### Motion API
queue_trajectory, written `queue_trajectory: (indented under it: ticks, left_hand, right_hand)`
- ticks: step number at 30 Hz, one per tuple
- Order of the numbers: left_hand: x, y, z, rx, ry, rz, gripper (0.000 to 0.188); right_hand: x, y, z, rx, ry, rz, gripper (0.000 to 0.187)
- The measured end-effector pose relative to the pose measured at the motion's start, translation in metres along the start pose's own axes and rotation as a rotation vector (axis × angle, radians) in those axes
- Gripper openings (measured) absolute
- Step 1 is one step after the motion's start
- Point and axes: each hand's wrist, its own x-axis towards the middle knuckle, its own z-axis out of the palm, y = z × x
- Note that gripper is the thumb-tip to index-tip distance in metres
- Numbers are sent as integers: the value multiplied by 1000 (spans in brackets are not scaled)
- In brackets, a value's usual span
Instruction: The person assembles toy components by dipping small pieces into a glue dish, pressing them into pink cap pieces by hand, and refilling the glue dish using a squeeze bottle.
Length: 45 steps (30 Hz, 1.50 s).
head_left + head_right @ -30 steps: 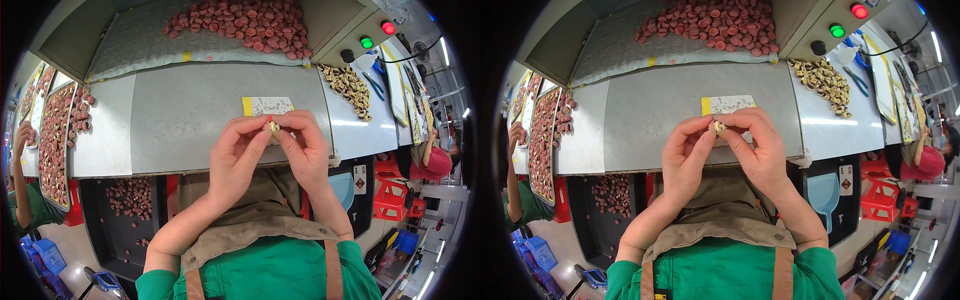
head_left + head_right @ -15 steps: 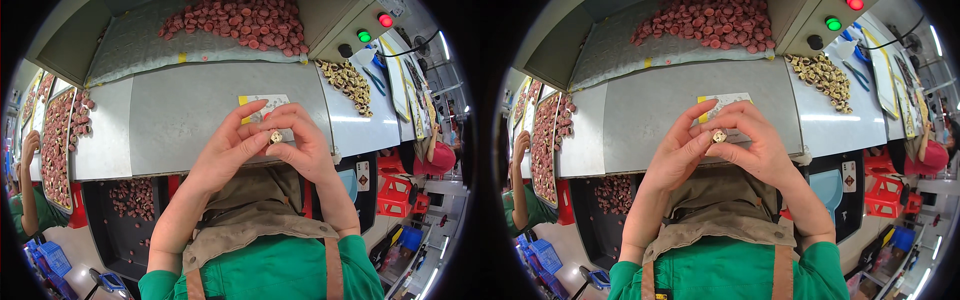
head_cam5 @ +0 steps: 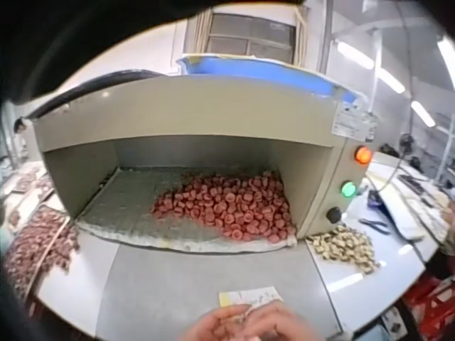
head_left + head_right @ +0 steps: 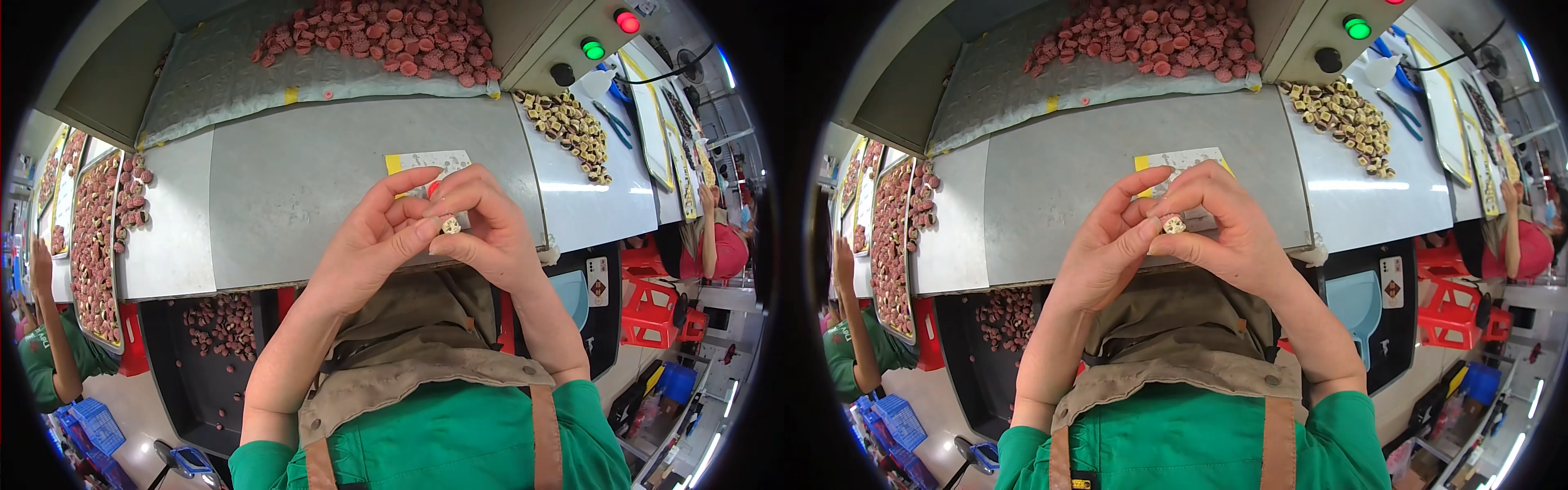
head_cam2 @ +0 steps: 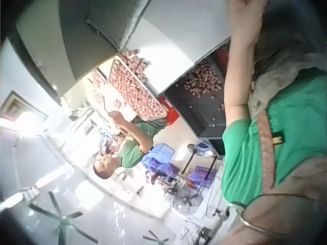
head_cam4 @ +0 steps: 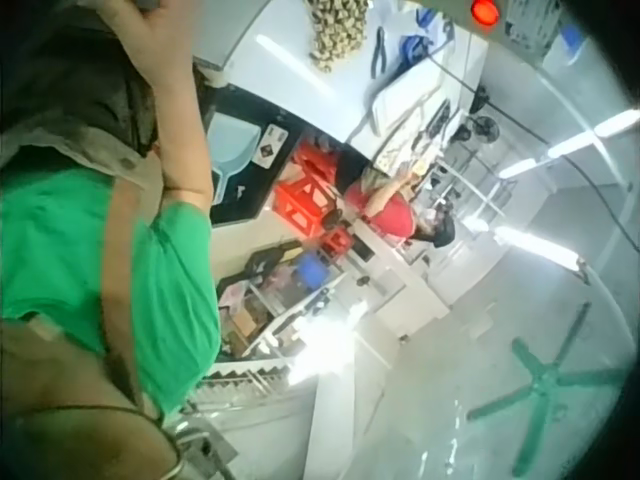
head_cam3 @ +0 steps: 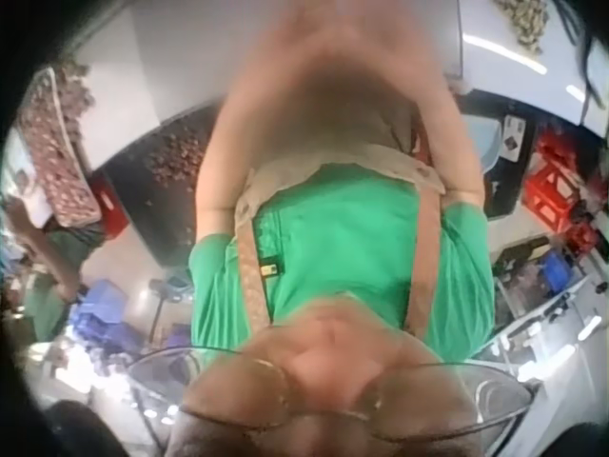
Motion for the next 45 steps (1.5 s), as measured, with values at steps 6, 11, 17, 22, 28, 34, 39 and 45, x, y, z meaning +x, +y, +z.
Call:
queue_trajectory:
  ticks: [6, 11, 17, 22, 28, 34, 39, 45]
  left_hand:
    - [-1, 7, 8, 61, 14, -17, 51]
    - [-4, 6, 8, -65, 19, -44, 45]
    - [-8, 5, 12, -62, 31, -30, 43]
    - [-8, -3, 17, 30, 54, 36, 39]
    - [-12, 1, 14, 112, 84, 93, 38]
    - [-43, 27, 1, 285, 146, 110, 32]
    - [-84, 74, -95, 1604, 693, 444, 22]
    - [-80, 136, -190, 2305, 969, 576, 11]
  right_hand:
    - [7, -19, -2, -609, 26, -275, 34]
    - [2, -29, 2, -393, -4, -56, 34]
    - [-7, -28, 2, -262, 10, 33, 21]
    - [-9, -24, 2, -282, 10, -40, 20]
    - [-2, -27, 13, -328, 72, -117, 20]
    - [-14, -25, 22, -359, 109, 2, 28]
    - [-34, -31, -6, -349, 175, 24, 15]
    - [-54, -50, -55, -433, 204, 27, 14]
